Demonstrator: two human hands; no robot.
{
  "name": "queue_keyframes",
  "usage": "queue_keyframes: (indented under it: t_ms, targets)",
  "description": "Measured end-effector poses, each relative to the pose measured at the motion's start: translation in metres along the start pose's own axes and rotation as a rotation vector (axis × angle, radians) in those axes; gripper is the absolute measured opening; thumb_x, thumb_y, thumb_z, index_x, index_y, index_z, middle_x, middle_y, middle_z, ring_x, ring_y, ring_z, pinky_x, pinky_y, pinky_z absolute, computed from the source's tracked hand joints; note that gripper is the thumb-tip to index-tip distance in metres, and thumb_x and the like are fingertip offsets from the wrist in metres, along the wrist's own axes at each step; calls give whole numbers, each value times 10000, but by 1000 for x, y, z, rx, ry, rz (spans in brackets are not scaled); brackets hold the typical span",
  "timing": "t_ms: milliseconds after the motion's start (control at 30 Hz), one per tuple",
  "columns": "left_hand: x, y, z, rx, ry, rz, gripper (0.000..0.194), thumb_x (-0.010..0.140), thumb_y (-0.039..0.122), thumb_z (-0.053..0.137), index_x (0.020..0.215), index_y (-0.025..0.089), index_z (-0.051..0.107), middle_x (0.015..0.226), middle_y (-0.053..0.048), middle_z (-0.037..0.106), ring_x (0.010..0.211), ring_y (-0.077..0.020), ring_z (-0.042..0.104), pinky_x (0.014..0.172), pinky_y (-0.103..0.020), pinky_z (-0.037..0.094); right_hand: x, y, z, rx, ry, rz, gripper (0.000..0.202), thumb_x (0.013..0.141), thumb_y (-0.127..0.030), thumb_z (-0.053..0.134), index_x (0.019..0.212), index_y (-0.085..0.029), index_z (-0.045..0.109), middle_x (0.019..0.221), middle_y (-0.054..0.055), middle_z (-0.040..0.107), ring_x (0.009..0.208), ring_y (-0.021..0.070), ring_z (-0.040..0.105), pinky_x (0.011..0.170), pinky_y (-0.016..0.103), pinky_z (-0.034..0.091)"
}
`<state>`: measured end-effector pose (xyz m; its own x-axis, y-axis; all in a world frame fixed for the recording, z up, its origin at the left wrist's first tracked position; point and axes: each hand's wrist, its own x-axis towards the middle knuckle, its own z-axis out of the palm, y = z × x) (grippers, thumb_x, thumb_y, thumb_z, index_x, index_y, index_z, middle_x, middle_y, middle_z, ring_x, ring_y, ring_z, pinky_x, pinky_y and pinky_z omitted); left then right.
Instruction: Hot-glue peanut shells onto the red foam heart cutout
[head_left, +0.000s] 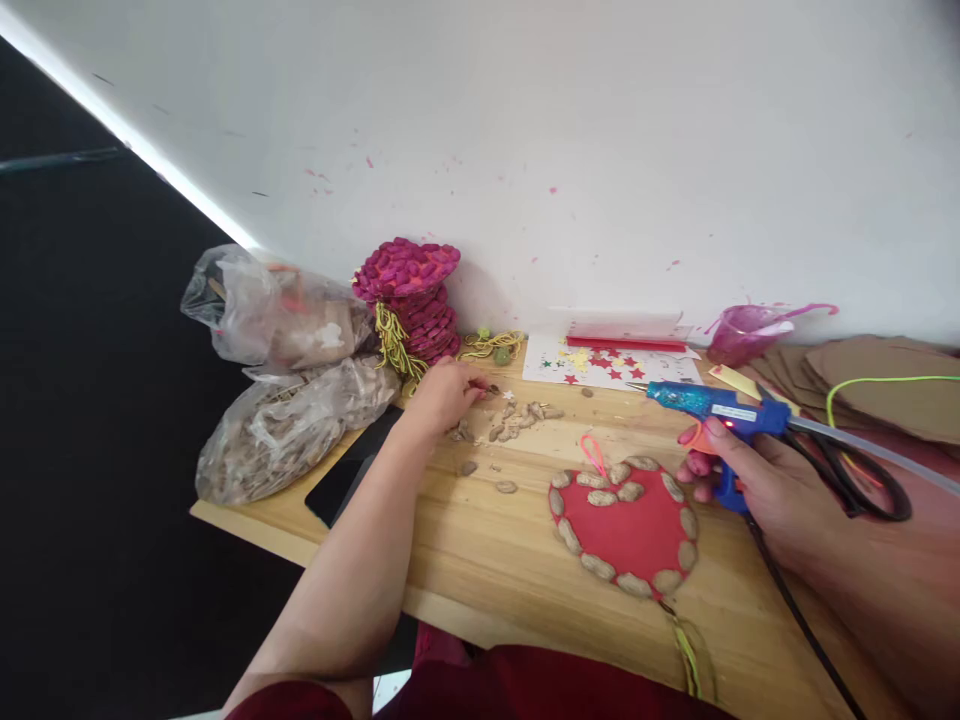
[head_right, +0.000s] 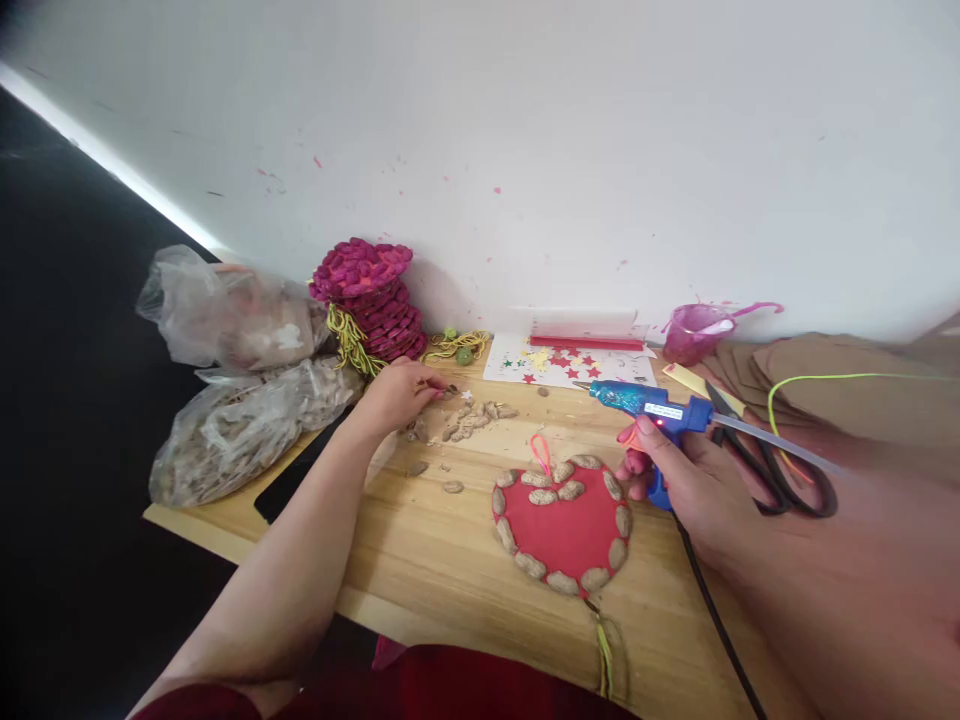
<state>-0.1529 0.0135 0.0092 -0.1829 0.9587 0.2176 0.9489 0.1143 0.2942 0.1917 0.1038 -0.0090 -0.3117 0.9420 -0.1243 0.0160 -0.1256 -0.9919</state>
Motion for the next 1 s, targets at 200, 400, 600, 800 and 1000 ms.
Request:
queue_keyframes:
  t_ms: [200, 400, 600, 800, 1000]
  targets:
    - [4, 4, 5, -3, -37, -4, 166, 804, 122, 639, 855, 186, 784, 877, -58, 776, 873, -238, 649, 825, -344, 463, -1, -5, 1, -68, 27, -19, 374, 649, -539, 820, 695, -202, 665, 585, 6, 624, 467, 138, 554, 397, 243, 499]
    - [-2, 2, -3, -452, 37, -220, 112, 767, 238, 732, 842, 172, 782, 814, -47, 761, 712, -169, 634, 694, -287, 452, 2, -5, 2, -16, 8, 49, 448, 572, -619, 838, 686, -224, 660, 558, 7, 595, 514, 163, 571, 402, 254, 487]
    - [-5, 10, -12, -1465, 1, -345, 350, 576, 354, 914, 813, 144, 763, 704, -17, 689, 622, -82, 577, 596, -188, 437, 0, -10, 4, -26, 20, 73, 463, 535, -647, 843, 649, -237, 658, 549, 25, 578, 537, 190, 595, 405, 275, 482]
    - [-6, 13, -15, -1607, -119, -298, 329, 565, 338, 925, 738, 127, 740, 655, -10, 647, 603, -70, 557, 567, -168, 423, 1, -3, 0, -13, 12, 63, 430, 615, -614, 827, 691, -219, 674, 583, 25, 602, 546, 167, 613, 428, 244, 487]
    - [-7, 6, -13, -763, -33, -212, 148, 728, 278, 782, 826, 168, 776, 794, -47, 749, 701, -152, 624, 696, -271, 460, 2, 1, -3, -15, -8, 39, 450, 654, -618, 804, 731, -197, 666, 585, 8, 612, 542, 152, 619, 429, 219, 499]
